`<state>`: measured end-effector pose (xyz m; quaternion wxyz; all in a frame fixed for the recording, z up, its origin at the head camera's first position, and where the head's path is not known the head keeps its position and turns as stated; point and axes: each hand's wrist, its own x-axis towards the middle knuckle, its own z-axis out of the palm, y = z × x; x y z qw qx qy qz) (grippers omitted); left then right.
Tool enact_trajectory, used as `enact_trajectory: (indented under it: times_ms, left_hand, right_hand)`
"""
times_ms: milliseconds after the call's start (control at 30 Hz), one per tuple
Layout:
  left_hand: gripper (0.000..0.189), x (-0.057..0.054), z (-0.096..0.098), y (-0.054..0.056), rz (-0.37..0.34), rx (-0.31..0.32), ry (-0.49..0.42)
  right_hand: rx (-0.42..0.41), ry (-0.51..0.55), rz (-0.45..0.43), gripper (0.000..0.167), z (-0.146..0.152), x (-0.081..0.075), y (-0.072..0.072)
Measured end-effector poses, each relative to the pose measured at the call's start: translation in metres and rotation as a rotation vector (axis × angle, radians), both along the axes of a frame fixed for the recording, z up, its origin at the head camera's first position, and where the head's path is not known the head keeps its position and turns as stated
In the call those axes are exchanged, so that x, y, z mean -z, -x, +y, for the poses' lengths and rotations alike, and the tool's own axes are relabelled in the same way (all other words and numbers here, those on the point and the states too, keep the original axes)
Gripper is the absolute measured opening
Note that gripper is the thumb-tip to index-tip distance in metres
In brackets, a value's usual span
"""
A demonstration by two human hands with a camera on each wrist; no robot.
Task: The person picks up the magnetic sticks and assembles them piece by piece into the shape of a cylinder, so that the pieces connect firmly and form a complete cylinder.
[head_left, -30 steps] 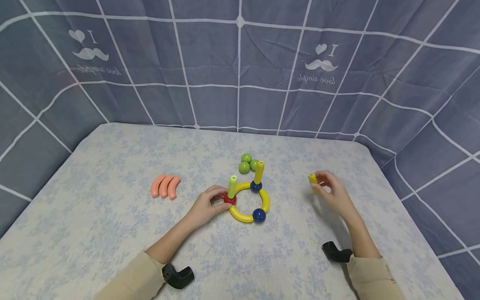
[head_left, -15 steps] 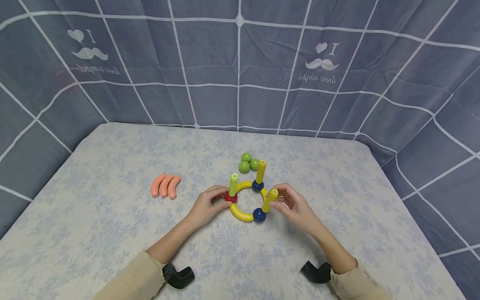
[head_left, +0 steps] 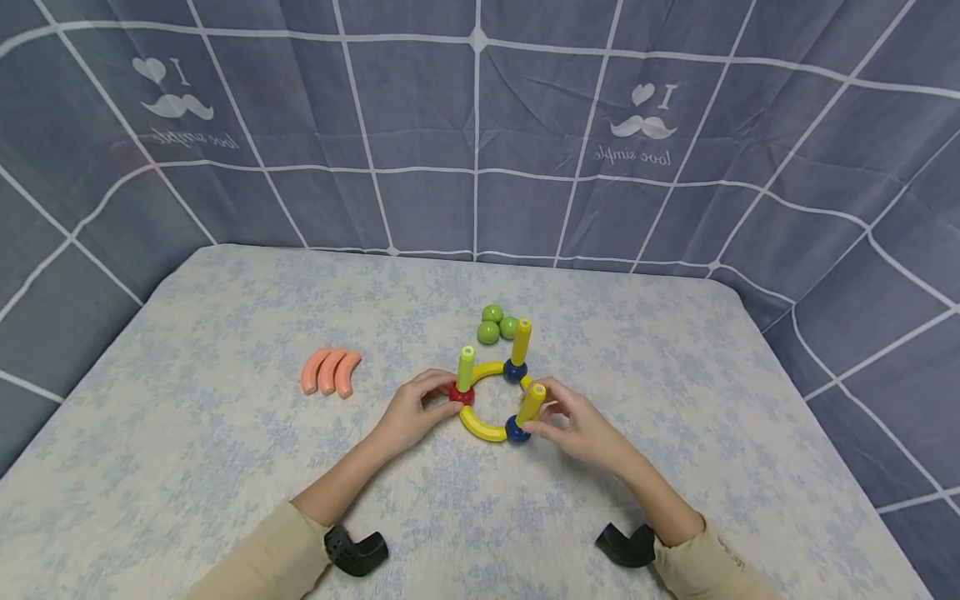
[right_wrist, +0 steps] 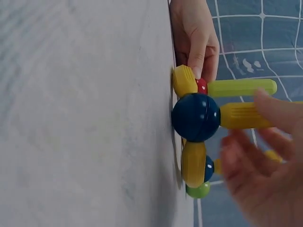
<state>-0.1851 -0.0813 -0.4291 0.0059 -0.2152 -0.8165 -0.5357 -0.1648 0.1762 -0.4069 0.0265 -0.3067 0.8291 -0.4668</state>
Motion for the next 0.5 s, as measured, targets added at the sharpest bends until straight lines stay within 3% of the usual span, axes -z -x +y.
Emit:
enact_trajectory:
  times_ms: [133, 267, 500]
  left_hand:
    - [0.034, -0.013, 0.001, -0.007, 0.008, 0.022, 0.011]
    - [0.032, -0.014, 0.001, -0.008, 0.013, 0.094, 0.013]
    - [0.034, 0.021, 0.000, 0.004, 0.132, 0.298, 0.062]
  right_hand:
    - [0.008, -0.234, 0.017, 0.034, 0.001, 0.004, -0.002]
    - [0.038, -0.292, -0.001, 0.028, 0.007, 0.002, 0.000]
    - [0.069, -0.231, -0.053, 0.026, 0.031, 0.005, 0.012]
